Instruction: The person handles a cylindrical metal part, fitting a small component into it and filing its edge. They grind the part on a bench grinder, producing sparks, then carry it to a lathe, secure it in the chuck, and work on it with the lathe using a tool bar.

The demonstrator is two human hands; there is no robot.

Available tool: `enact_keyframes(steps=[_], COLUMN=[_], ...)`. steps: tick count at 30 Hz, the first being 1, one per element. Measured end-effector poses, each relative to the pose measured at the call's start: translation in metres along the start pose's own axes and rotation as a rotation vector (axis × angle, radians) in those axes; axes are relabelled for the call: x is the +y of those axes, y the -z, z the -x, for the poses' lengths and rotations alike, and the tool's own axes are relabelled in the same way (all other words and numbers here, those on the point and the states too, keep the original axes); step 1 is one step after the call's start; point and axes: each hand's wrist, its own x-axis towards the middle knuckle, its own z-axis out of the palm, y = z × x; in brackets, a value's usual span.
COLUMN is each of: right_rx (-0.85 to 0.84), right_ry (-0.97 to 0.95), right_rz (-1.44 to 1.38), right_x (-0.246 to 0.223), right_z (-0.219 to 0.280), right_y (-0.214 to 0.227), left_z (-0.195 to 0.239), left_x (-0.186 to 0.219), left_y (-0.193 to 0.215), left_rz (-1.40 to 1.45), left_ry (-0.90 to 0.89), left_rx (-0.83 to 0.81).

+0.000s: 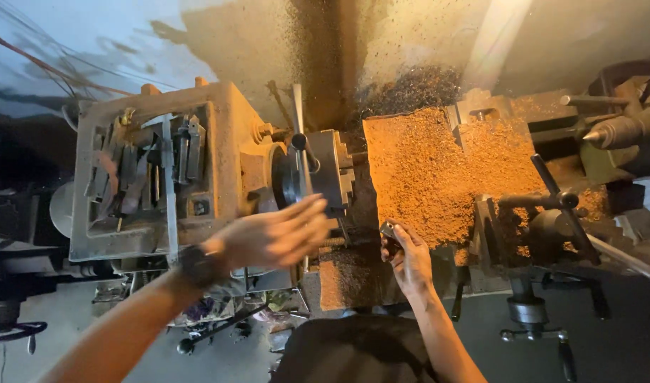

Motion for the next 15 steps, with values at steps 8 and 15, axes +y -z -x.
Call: enact_keyframes(steps=[8,15], right_rx=[-0.018,-0.022], right_ry=[0.071,0.136], right_rz=[-0.017,0.187], right_x=[-0.012,-0.006], right_z=[-0.002,-0.053], right_y=[0.000,0.017], left_z=[-0.008,0.078], left_x=[-0.149,-0.026], left_y=[-0.135,-0.080], left_rz=[0.581,0.442], left_ry=[0.910,1.419], left_rx=[0.132,0.542])
